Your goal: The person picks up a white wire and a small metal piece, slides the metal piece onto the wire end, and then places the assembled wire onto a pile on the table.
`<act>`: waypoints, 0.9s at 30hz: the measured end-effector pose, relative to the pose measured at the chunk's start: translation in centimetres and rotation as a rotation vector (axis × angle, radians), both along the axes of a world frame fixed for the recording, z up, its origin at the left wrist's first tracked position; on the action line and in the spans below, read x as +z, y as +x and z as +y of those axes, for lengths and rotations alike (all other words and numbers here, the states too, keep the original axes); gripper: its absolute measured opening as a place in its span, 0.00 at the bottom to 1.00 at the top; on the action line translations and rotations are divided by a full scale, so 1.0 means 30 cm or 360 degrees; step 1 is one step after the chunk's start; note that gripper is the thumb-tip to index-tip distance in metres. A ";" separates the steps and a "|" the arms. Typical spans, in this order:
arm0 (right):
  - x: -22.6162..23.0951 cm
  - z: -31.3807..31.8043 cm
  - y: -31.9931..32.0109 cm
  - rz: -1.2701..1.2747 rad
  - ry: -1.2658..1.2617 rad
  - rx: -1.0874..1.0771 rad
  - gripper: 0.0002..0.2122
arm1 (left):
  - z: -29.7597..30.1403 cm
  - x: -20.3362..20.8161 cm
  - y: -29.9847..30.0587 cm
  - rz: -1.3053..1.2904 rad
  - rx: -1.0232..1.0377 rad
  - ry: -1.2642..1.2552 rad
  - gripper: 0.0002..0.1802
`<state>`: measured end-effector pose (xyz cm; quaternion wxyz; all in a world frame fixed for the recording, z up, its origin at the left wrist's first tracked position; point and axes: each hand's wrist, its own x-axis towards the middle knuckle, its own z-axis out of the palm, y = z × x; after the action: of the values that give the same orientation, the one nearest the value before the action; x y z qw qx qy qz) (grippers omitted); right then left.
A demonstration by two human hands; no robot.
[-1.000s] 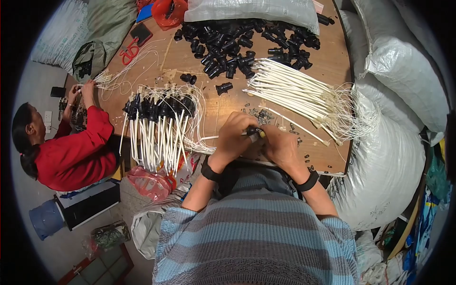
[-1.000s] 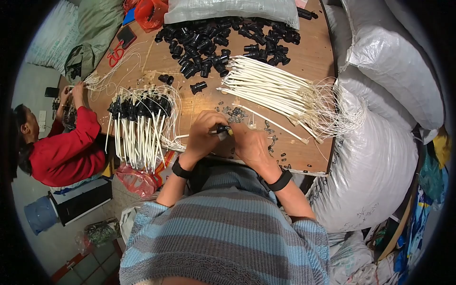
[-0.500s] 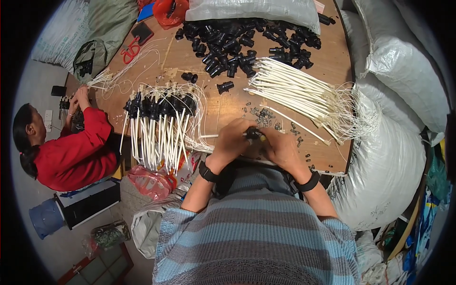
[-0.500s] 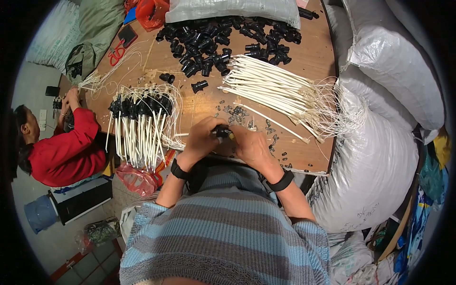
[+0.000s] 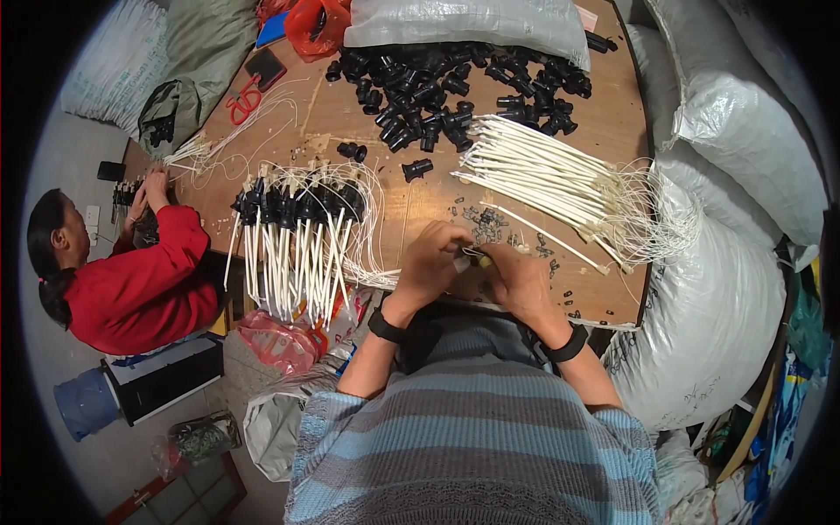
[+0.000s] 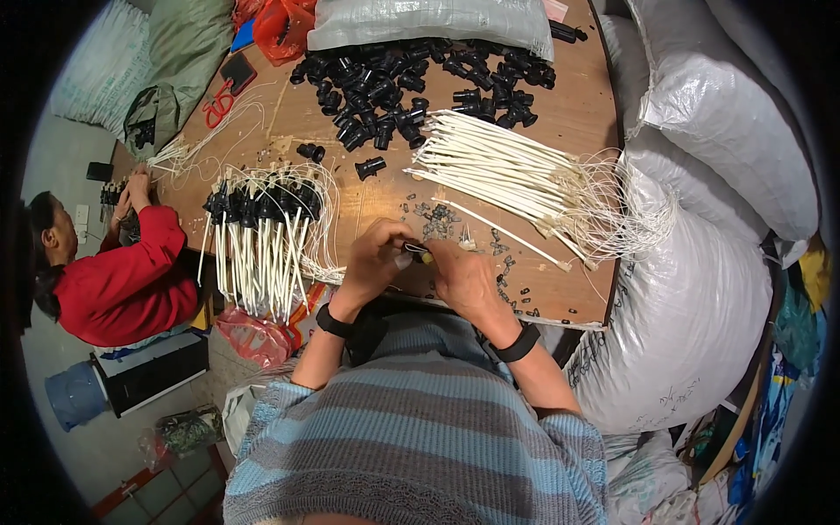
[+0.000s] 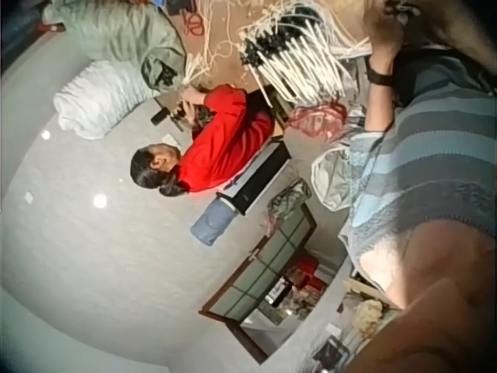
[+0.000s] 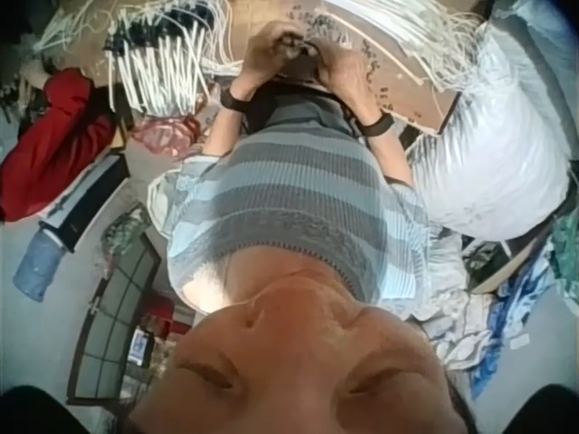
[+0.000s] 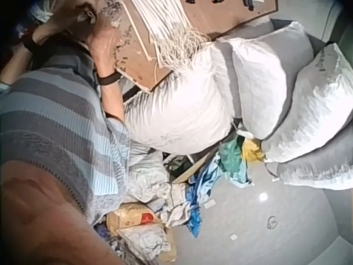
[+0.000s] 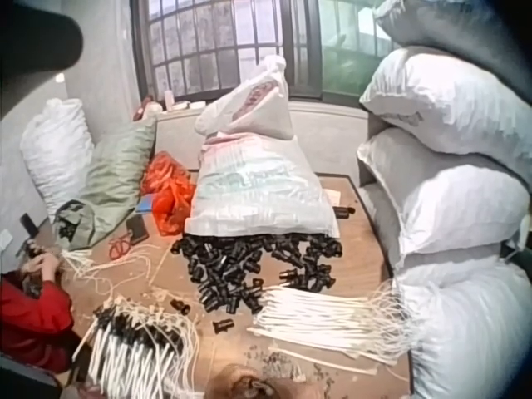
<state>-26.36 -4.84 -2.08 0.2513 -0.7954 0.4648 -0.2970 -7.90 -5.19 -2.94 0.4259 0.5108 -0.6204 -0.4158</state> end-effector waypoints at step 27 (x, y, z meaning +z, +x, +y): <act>-0.082 -0.027 -0.044 -0.0222 0.0525 -0.0457 0.06 | -0.129 -0.094 0.028 -0.0668 0.0331 -0.0263 0.18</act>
<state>-27.68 -5.65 -4.54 0.3645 -0.6469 0.5969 -0.3039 -7.05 -9.07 -5.77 0.3685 0.6105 -0.6712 -0.2024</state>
